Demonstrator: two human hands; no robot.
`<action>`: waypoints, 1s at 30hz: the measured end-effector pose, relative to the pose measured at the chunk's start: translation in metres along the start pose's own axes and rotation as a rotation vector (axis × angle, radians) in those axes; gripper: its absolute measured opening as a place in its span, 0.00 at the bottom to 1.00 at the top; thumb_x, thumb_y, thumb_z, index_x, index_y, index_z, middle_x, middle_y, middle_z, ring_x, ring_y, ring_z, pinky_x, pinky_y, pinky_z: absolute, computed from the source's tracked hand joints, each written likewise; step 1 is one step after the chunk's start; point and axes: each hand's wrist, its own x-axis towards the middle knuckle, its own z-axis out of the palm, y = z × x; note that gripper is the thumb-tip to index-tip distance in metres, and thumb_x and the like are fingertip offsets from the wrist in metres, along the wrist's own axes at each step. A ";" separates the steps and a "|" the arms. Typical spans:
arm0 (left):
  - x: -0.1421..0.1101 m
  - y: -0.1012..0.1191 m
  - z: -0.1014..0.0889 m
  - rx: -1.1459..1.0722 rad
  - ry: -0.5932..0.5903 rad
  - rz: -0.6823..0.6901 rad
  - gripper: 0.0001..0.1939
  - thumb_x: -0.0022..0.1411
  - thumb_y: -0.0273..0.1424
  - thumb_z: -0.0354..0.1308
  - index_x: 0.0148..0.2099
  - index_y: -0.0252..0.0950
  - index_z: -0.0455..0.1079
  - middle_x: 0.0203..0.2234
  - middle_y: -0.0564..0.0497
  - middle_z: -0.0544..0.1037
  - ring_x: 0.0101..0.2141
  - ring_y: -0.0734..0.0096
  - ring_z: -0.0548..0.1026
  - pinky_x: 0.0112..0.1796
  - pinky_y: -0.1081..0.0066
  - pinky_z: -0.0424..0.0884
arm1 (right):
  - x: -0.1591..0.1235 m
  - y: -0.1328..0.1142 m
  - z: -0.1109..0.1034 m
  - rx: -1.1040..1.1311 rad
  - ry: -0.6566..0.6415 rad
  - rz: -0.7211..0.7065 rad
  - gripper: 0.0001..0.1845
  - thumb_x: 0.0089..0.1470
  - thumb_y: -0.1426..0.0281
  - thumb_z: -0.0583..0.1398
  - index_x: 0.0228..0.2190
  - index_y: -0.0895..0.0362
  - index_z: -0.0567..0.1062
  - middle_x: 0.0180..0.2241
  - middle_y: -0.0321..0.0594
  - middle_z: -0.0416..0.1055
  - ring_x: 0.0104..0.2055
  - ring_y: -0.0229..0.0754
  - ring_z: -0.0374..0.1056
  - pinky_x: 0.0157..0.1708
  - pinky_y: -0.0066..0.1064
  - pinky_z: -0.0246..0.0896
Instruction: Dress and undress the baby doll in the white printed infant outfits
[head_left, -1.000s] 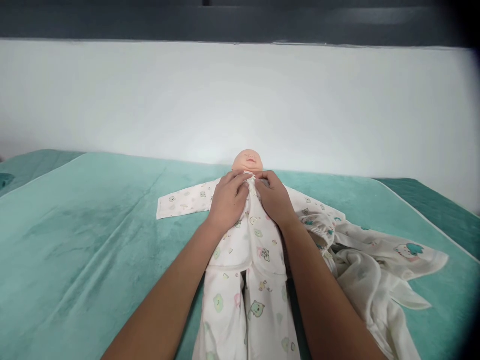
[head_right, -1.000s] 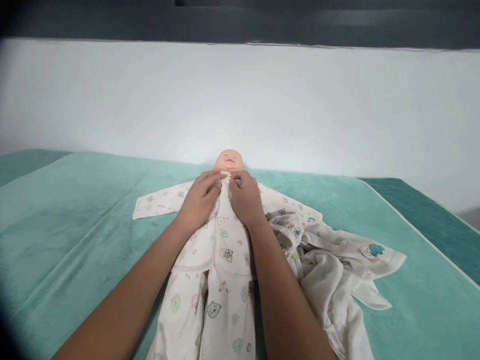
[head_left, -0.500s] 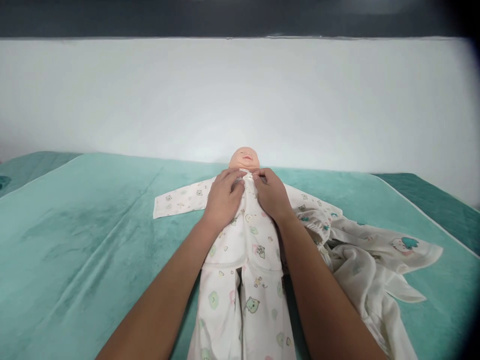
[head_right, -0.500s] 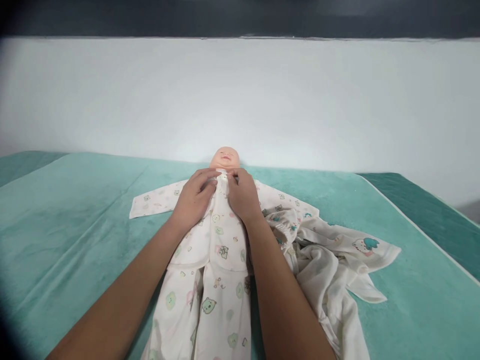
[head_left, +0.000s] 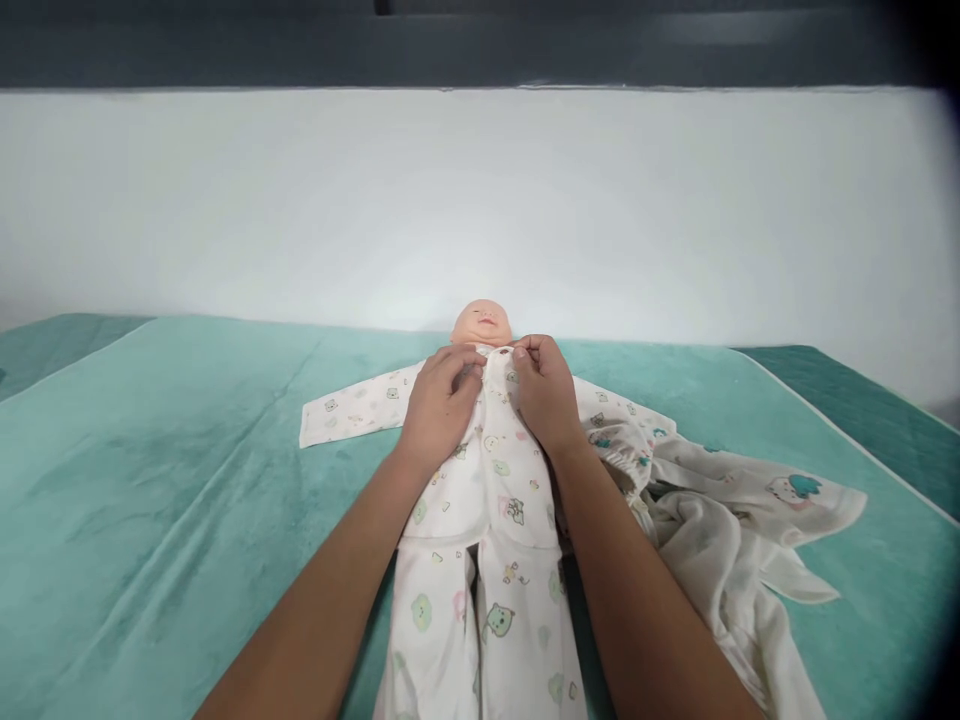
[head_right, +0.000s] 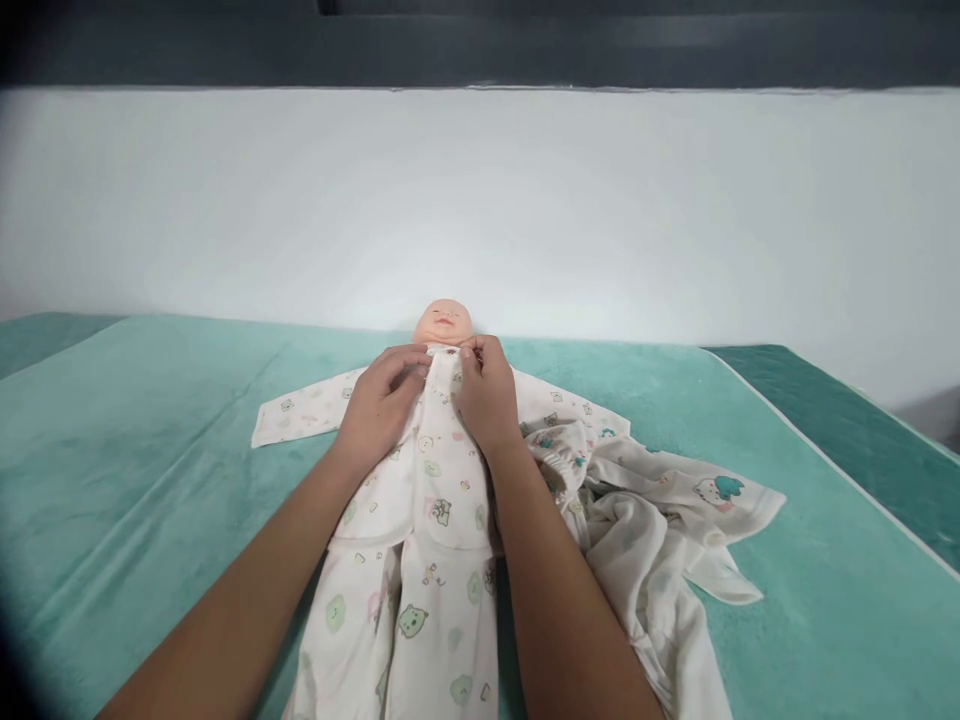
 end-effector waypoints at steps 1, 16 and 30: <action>0.000 0.000 0.000 0.003 -0.005 0.006 0.10 0.65 0.28 0.51 0.41 0.42 0.74 0.49 0.52 0.76 0.52 0.67 0.72 0.57 0.64 0.64 | 0.000 -0.001 0.000 0.003 -0.017 -0.002 0.06 0.59 0.66 0.53 0.34 0.53 0.68 0.32 0.34 0.69 0.35 0.40 0.64 0.37 0.32 0.58; -0.006 0.003 -0.019 -0.140 -0.227 -0.074 0.11 0.66 0.32 0.52 0.44 0.48 0.76 0.60 0.57 0.67 0.62 0.64 0.62 0.63 0.60 0.57 | -0.003 -0.016 -0.002 -0.181 -0.160 -0.202 0.14 0.62 0.62 0.54 0.26 0.53 0.70 0.31 0.35 0.69 0.40 0.42 0.62 0.42 0.34 0.55; -0.009 0.002 -0.021 -0.090 -0.280 0.005 0.09 0.66 0.35 0.54 0.44 0.45 0.75 0.62 0.56 0.65 0.63 0.64 0.59 0.63 0.59 0.54 | -0.009 -0.023 0.000 -0.176 -0.181 -0.183 0.13 0.62 0.64 0.56 0.27 0.54 0.71 0.22 0.30 0.65 0.26 0.36 0.59 0.29 0.29 0.52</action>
